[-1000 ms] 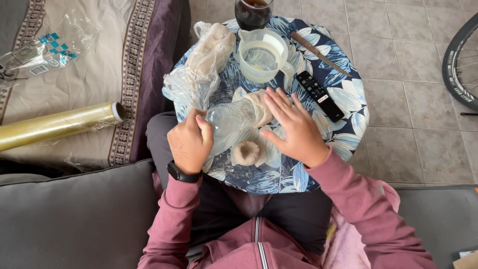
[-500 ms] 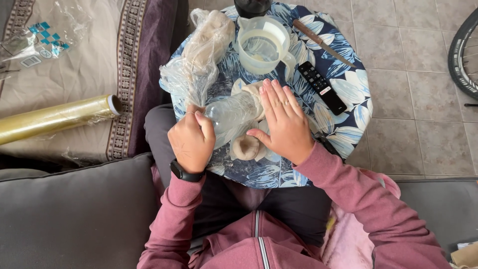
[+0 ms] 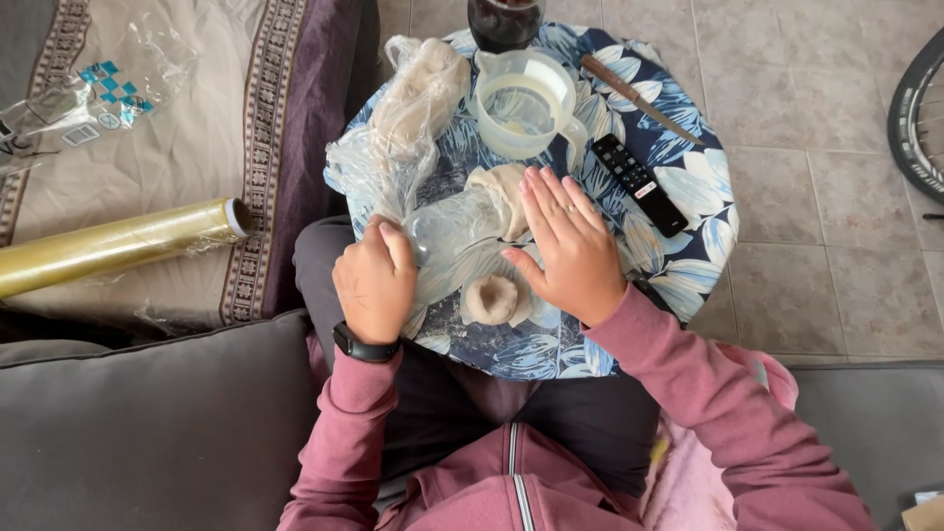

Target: Sculpting a piece of clay by hand, using a glass bottle as a base or mold.

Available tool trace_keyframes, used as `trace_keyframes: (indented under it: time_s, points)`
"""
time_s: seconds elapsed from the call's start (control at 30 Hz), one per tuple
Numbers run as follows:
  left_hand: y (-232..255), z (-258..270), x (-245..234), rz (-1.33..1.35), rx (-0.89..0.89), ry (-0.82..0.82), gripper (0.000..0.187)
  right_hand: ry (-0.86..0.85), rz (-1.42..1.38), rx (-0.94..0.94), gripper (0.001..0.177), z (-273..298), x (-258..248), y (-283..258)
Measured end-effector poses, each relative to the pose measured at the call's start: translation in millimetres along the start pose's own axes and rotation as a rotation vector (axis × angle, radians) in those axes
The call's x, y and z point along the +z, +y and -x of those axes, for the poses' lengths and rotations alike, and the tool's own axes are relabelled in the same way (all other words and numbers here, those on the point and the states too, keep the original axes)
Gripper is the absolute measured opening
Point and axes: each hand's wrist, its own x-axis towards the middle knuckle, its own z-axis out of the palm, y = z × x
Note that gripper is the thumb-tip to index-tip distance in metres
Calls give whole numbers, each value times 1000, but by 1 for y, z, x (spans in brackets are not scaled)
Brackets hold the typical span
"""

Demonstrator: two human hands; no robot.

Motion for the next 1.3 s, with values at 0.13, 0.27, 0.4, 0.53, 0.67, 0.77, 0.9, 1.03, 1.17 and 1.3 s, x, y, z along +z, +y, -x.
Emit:
trace_keyframes:
  time_s: [0.13, 0.27, 0.4, 0.53, 0.67, 0.77, 0.9, 1.03, 1.17, 1.3]
  points:
    - [1, 0, 0, 13, -22, -16, 34, 14, -2, 6, 81, -2, 8, -4]
    - [1, 5, -1, -8, -24, -28, 35, 73, 114, -81, 81, 0, 11, -2]
    - [0, 1, -8, 25, 25, -30, 34, -95, -701, 214, 51, 0, 1, 18]
    - [-1, 6, -3, 66, 53, 36, 33, -68, -1187, 646, 51, -13, -20, 11]
    - [6, 7, 1, 195, 127, 142, 31, -206, -1538, 863, 79, -10, -7, 15]
    - [16, 7, -6, 281, 164, 192, 29, -224, -1535, 842, 90, -10, -10, 14]
    - [24, 0, -19, 456, 192, 200, 32, -268, -1467, 770, 98, -21, -23, 21]
    - [37, -2, -33, 495, 226, 189, 34, -127, -1414, 756, 83, -19, -39, 13]
    - [44, -10, -47, 430, 329, 217, 34, -65, -1327, 687, 76, -12, -47, 10]
    - [64, -15, -73, 352, 451, 219, 35, -79, -1626, 745, 95, -14, -63, 5]
